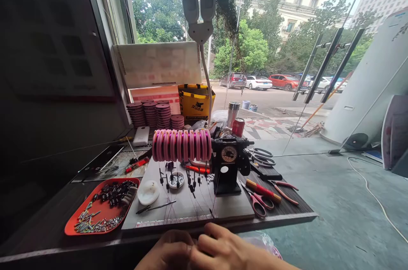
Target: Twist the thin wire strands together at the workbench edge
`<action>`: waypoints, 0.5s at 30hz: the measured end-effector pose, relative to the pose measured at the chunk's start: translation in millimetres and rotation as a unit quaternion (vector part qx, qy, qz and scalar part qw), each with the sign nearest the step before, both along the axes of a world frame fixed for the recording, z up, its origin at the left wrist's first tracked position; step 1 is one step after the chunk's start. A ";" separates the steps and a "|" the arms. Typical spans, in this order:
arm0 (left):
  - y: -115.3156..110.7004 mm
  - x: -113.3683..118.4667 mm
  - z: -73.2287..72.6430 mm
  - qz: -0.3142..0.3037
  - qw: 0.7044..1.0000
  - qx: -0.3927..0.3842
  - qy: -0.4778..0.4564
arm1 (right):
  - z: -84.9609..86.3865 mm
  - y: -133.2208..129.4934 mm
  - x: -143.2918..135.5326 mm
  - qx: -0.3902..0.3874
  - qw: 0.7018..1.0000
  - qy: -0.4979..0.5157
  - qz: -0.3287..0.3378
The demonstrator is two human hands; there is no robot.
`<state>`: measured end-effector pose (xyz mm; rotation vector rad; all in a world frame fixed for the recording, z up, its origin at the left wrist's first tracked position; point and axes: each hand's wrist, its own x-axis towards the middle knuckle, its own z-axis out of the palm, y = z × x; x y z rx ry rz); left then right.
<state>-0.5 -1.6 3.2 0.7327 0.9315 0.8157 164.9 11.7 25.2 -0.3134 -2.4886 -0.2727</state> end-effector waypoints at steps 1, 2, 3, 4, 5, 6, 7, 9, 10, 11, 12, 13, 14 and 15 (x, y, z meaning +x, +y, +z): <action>-0.4 0.9 0.2 -0.003 1.000 -0.012 -0.016 | -1.1 -0.1 -0.3 0.025 1.000 0.001 0.002; -0.9 1.6 0.1 -0.004 0.999 -0.019 -0.027 | -1.7 -0.1 -0.9 0.038 0.999 0.005 0.003; -1.4 1.8 -0.3 -0.002 0.999 -0.022 -0.032 | -2.2 -0.1 -1.8 0.036 0.999 0.011 0.005; -1.8 1.4 -0.9 -0.001 0.999 -0.020 -0.030 | -2.6 -0.1 -2.8 0.024 0.999 0.022 0.007; -1.9 0.4 -1.7 0.003 1.000 -0.011 -0.020 | -3.2 0.1 -4.1 0.009 0.999 0.035 0.010; -1.7 -1.0 -2.4 0.009 1.000 0.005 -0.004 | -3.7 0.2 -5.4 -0.004 0.999 0.052 0.017; -1.2 -2.6 -2.8 0.017 0.999 0.026 0.017 | -3.9 0.2 -6.7 -0.022 0.997 0.070 0.026; -0.2 -5.7 -2.5 0.033 0.995 0.072 0.057 | -1.8 -0.1 -9.0 -0.091 0.990 0.100 0.037; -0.2 -6.6 -1.9 0.040 0.990 0.107 0.078 | 0.8 -0.5 -9.8 -0.152 0.982 0.109 0.033; -0.8 -6.7 -1.2 0.047 0.982 0.154 0.102 | 4.5 -0.9 -10.6 -0.238 0.964 0.118 0.018; -2.1 -6.0 -0.9 0.054 0.967 0.208 0.133 | 8.9 -1.4 -11.4 -0.340 0.930 0.135 -0.004; -4.2 -4.3 -1.1 0.068 0.945 0.269 0.175 | 13.6 -1.6 -12.3 -0.441 0.883 0.160 -0.020; -7.1 -1.8 -2.3 0.090 0.911 0.333 0.228 | 18.1 -1.6 -13.5 -0.531 0.825 0.191 -0.027; -10.5 1.3 -4.3 0.120 0.864 0.393 0.291 | 22.0 -1.3 -15.0 -0.604 0.765 0.225 -0.024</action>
